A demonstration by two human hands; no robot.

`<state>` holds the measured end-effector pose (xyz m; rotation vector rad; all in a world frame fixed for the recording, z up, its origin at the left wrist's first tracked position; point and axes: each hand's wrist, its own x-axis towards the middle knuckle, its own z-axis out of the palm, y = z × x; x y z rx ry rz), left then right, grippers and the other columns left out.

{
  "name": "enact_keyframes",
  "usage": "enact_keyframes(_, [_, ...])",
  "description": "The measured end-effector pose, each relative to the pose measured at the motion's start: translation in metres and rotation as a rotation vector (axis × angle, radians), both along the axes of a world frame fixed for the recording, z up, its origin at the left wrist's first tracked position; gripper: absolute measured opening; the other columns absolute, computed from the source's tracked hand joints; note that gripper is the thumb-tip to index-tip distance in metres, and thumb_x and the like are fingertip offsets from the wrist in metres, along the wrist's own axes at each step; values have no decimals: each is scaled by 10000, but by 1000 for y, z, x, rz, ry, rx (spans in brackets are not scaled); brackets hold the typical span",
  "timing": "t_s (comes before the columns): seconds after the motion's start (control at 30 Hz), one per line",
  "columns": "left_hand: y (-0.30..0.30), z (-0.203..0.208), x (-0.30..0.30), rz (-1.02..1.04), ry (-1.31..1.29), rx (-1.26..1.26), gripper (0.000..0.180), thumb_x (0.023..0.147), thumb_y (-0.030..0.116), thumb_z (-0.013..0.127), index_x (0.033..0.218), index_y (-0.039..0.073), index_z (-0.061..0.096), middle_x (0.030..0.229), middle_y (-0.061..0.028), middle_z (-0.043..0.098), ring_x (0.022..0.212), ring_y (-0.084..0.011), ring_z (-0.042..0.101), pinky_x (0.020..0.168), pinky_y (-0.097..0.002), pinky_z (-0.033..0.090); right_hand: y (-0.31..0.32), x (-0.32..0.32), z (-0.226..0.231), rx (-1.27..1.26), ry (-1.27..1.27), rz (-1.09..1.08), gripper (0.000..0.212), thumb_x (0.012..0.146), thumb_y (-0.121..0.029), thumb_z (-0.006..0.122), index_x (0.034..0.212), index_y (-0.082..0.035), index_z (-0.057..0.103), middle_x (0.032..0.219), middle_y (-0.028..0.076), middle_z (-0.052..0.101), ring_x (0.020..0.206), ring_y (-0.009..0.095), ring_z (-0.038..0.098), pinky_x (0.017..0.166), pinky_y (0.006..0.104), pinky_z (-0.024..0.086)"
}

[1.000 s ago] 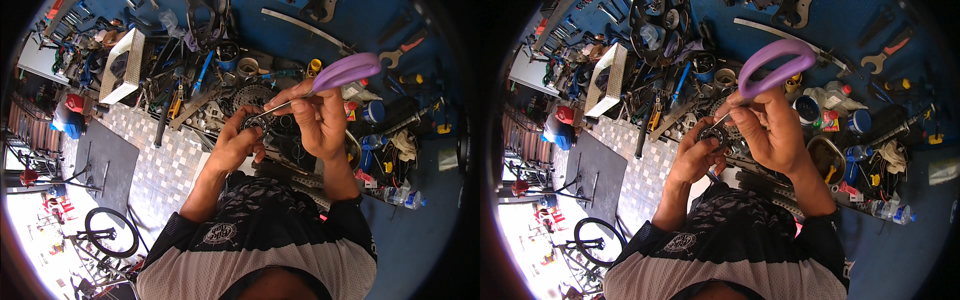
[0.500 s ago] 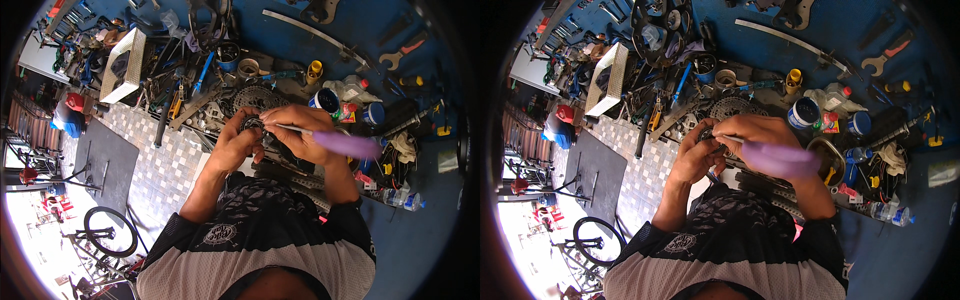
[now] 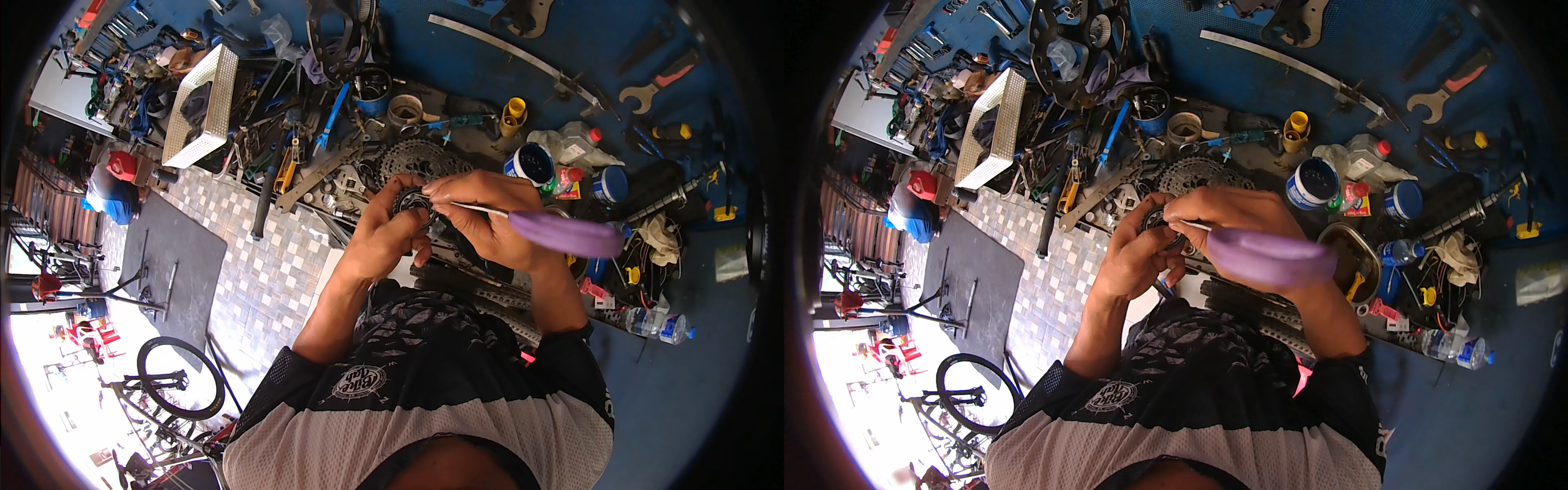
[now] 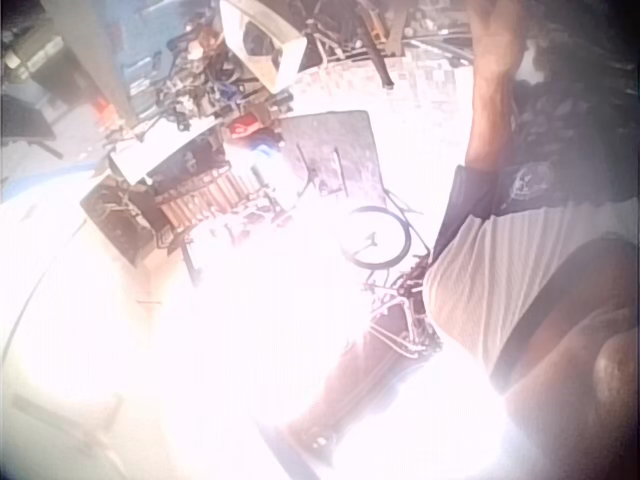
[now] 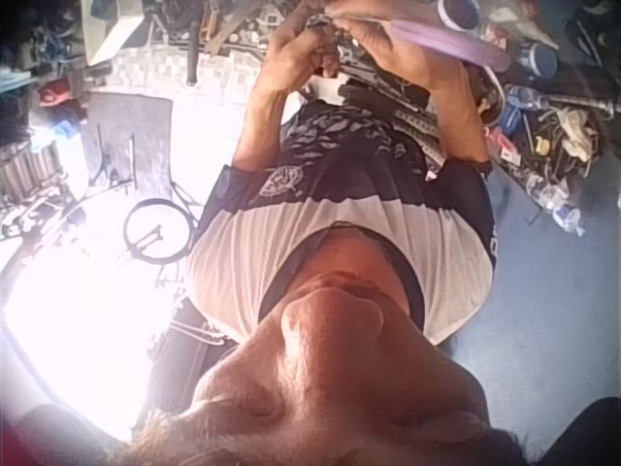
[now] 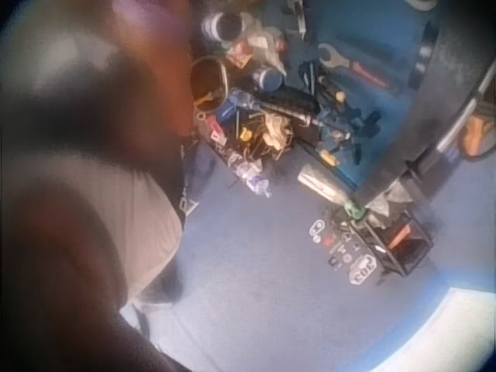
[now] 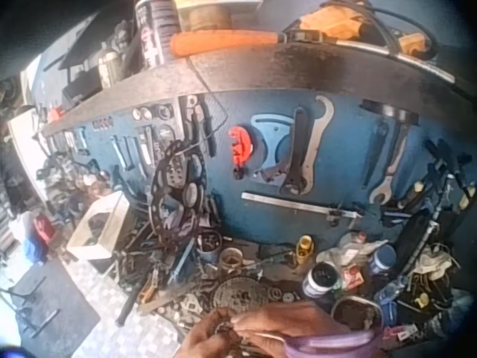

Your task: The person disassembles a bicycle hub, removes the retaining ring with pliers, and inspects the internal components. They then reassemble the hub and install it onto a bicycle wheel.

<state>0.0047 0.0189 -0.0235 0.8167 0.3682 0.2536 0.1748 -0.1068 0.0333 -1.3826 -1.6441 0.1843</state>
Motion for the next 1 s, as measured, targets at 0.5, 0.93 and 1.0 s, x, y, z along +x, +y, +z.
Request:
enact_keyframes(0.5, [-3, 5, -3, -24, 36, 4, 456, 1059, 106, 562, 1468, 3, 387, 818, -65, 572, 633, -153, 556, 561, -362, 530, -6, -6, -17, 159, -243, -20, 263, 811, -143, 806, 1051, -48, 753, 1183, 138, 772, 1125, 329, 764, 913, 411, 653])
enact_keyframes(0.93, [-2, 11, -4, 6, -31, -44, 402, 1057, 103, 550, 1427, 9, 427, 811, -46, 500, 616, -165, 550, 538, -357, 530, -18, -12, -23, 73, 377, -4, 110, 1040, 56, 606, 1121, 39, 534, 1129, 324, 736, 1151, 368, 742, 973, 452, 625])
enact_keyframes(1.0, [-3, 13, -4, 0, -30, -26, 398, 1055, 98, 550, 1423, 9, 427, 811, -44, 501, 607, -166, 553, 539, -354, 531, -14, -15, -26, 138, 392, 11, 115, 1030, 58, 615, 1115, 37, 540, 1118, 319, 739, 1155, 374, 741, 992, 464, 615])
